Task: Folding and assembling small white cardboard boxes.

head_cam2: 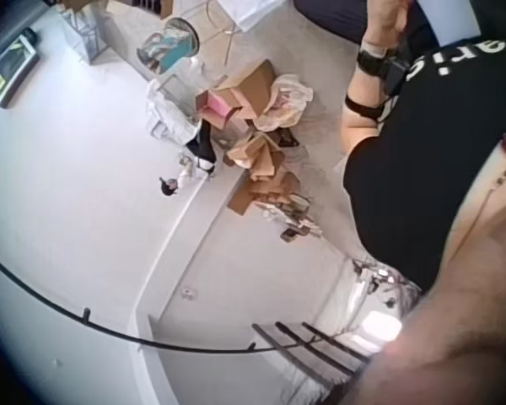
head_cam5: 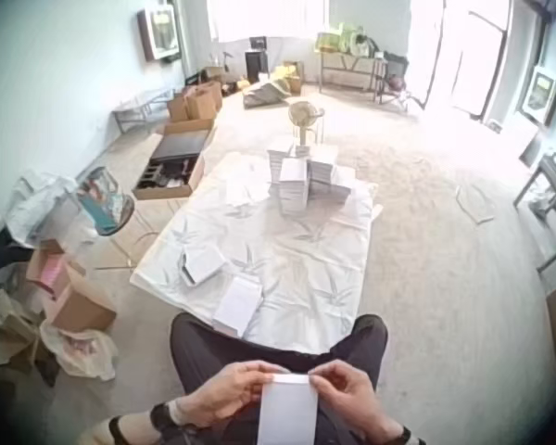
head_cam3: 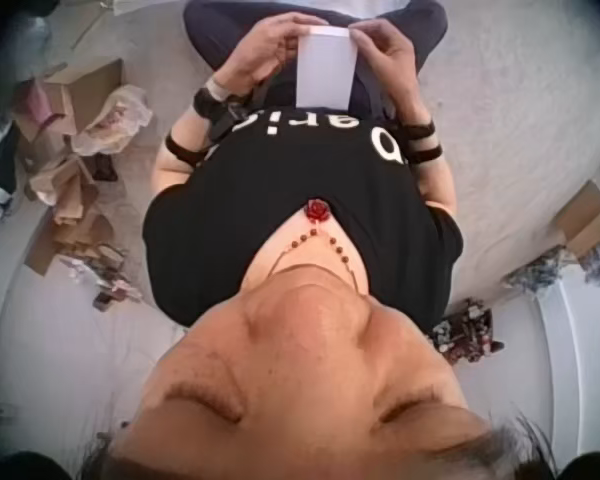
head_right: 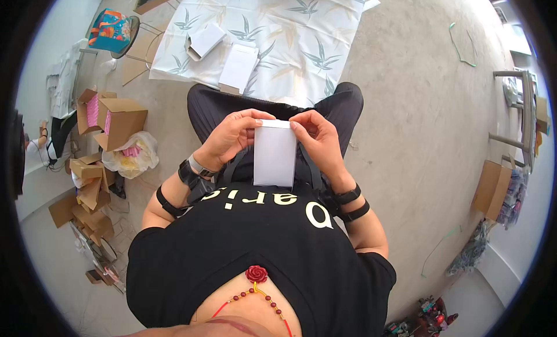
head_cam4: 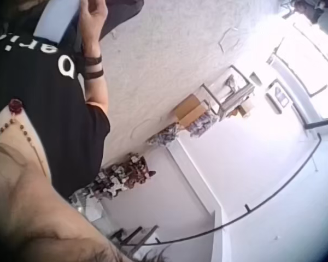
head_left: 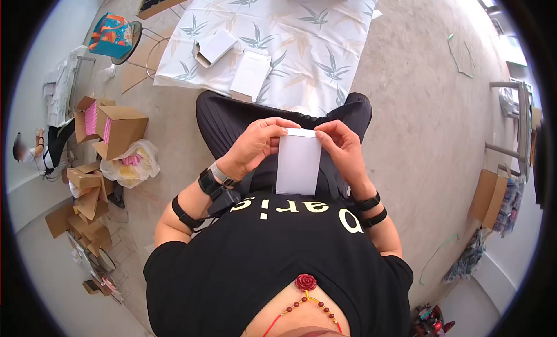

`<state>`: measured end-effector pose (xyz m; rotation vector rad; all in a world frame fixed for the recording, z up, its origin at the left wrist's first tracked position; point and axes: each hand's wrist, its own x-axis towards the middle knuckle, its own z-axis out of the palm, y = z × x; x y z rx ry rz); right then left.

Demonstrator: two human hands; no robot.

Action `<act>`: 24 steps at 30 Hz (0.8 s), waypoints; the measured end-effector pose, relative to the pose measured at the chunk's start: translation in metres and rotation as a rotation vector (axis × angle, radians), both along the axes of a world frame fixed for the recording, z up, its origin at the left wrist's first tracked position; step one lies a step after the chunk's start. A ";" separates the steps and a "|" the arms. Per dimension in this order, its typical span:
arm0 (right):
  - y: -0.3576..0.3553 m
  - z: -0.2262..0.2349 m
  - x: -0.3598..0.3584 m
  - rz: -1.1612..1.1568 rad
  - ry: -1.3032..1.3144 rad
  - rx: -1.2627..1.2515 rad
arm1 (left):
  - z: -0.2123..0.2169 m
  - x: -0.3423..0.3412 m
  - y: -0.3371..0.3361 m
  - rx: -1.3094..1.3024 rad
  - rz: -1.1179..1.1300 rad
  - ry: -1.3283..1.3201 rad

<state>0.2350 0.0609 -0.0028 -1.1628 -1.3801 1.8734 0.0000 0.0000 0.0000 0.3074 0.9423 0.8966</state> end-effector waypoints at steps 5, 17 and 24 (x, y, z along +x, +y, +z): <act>0.003 0.002 0.003 0.035 -0.038 0.033 | 0.002 0.001 0.003 0.001 -0.056 0.060; 0.008 0.007 0.002 0.084 -0.127 0.065 | 0.009 -0.020 0.024 0.062 -0.286 0.147; 0.007 0.011 0.001 0.085 -0.118 0.045 | 0.010 -0.029 0.035 0.060 -0.405 0.129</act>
